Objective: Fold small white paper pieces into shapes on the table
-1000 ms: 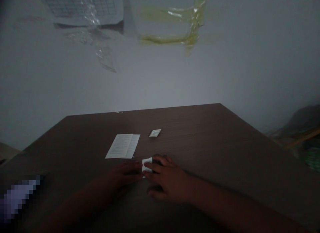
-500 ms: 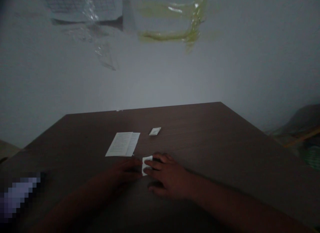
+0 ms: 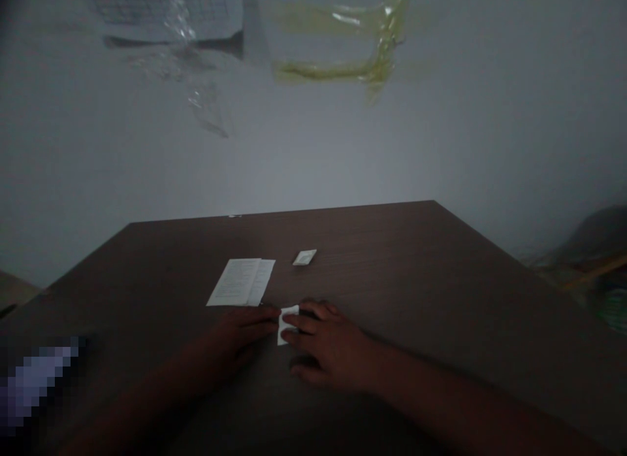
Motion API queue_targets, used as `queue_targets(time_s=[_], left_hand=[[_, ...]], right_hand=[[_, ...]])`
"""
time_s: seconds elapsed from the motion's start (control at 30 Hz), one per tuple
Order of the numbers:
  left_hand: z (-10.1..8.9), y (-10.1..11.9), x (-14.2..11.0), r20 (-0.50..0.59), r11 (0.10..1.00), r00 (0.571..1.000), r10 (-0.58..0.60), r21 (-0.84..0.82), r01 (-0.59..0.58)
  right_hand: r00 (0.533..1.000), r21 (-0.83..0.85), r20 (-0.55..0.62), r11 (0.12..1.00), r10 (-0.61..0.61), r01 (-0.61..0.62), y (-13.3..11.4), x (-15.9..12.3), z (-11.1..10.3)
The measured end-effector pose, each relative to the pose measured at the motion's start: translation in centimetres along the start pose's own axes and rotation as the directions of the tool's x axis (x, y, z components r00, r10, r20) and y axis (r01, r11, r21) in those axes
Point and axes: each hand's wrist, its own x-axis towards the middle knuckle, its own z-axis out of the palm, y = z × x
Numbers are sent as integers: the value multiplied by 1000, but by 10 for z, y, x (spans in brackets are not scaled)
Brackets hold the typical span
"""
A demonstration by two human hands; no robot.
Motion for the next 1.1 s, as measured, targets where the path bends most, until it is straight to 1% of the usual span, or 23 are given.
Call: queue_targets(time_s=[0.1, 0.23, 0.33, 0.4, 0.53, 0.6, 0.77, 0.9, 1.03, 1.1], left_hand=[[0, 0, 1, -8, 1000, 1000, 29, 7, -29], [7, -10, 0, -28, 1000, 1000, -6, 10, 6], [12, -16, 0, -66, 999, 997, -33, 9, 33], [14, -17, 1, -69, 1000, 998, -13, 18, 14], [11, -13, 4, -29, 996, 998, 47, 79, -44], [8, -9, 5, -7, 993, 999, 33, 114, -32], [-2, 7, 10, 91, 988, 995, -42, 150, 28], [-6, 16, 12, 77, 986, 995, -62, 159, 49], [-5, 15, 12, 92, 979, 993, -71, 198, 51], [-3, 15, 12, 69, 977, 995, -65, 207, 50]], right_hand=[[1000, 1, 15, 1000, 14, -14, -1, 1, -2], [999, 13, 37, 1000, 16, -17, -2, 1, -3], [1000, 2, 19, 1000, 14, -14, -1, 1, -2], [1000, -12, 0, 1000, 0, 0, -1, 1, 0], [1000, -14, -14, 1000, -12, 12, 0, 0, 1], [1000, -2, -6, 1000, -12, 12, 0, 1, 1], [1000, 15, 2, 1000, 9, -9, -1, 2, -1], [999, 27, -45, 1000, -14, 15, 2, 2, 1], [995, 32, -83, 998, -51, 54, 6, 3, 4], [993, 52, -95, 996, -64, 70, 7, 4, 4]])
